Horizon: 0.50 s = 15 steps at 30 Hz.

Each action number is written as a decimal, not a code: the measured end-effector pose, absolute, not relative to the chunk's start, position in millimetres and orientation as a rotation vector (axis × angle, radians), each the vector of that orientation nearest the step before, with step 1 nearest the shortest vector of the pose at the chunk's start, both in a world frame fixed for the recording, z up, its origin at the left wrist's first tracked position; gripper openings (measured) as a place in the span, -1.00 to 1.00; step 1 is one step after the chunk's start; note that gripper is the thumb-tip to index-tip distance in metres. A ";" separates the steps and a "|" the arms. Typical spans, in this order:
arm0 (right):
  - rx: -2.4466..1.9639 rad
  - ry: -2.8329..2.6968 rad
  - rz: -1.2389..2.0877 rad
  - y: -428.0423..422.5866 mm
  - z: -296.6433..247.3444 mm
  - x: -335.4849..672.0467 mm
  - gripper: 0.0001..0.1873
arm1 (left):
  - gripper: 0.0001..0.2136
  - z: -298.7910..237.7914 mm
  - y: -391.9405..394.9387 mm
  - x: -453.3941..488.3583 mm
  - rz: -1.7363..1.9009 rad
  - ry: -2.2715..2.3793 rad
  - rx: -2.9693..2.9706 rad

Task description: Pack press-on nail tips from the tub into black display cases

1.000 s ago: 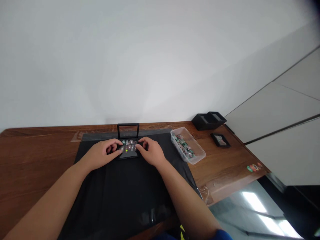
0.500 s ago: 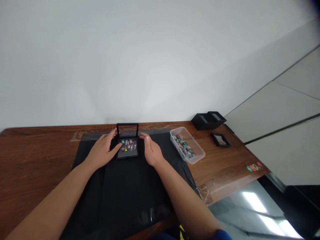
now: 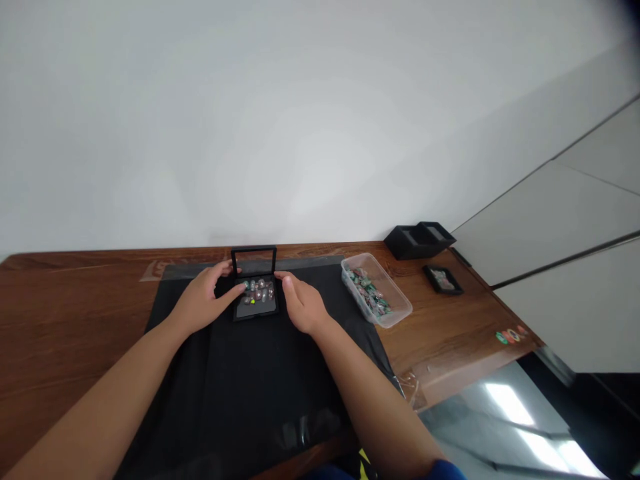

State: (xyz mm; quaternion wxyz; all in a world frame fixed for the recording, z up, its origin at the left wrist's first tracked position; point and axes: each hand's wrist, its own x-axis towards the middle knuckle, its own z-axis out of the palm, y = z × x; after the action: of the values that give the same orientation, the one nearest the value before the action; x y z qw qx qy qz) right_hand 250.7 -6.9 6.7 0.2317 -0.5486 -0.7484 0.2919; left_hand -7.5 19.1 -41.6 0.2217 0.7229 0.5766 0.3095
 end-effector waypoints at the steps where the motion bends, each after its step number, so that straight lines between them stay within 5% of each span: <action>1: -1.513 -2.064 0.797 -6.9 7.2 250.8 -0.34 | -0.34 -41.4 18.3 -8.1 0.867 1.568 1.985; 5: -1.521 -2.076 0.783 -6.6 7.3 251.1 -0.35 | -0.19 -39.3 14.8 -9.7 0.858 1.519 2.006; 15: -1.539 -2.035 0.849 -7.6 11.2 247.6 -0.40 | -0.23 -36.6 15.0 -13.1 0.826 1.532 1.959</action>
State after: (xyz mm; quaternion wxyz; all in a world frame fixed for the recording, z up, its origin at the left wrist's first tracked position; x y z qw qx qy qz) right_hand 247.6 -7.6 11.2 0.2246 -0.5578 -0.7374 0.3076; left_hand -13.1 15.0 -36.6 0.2577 0.7223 0.5649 0.3046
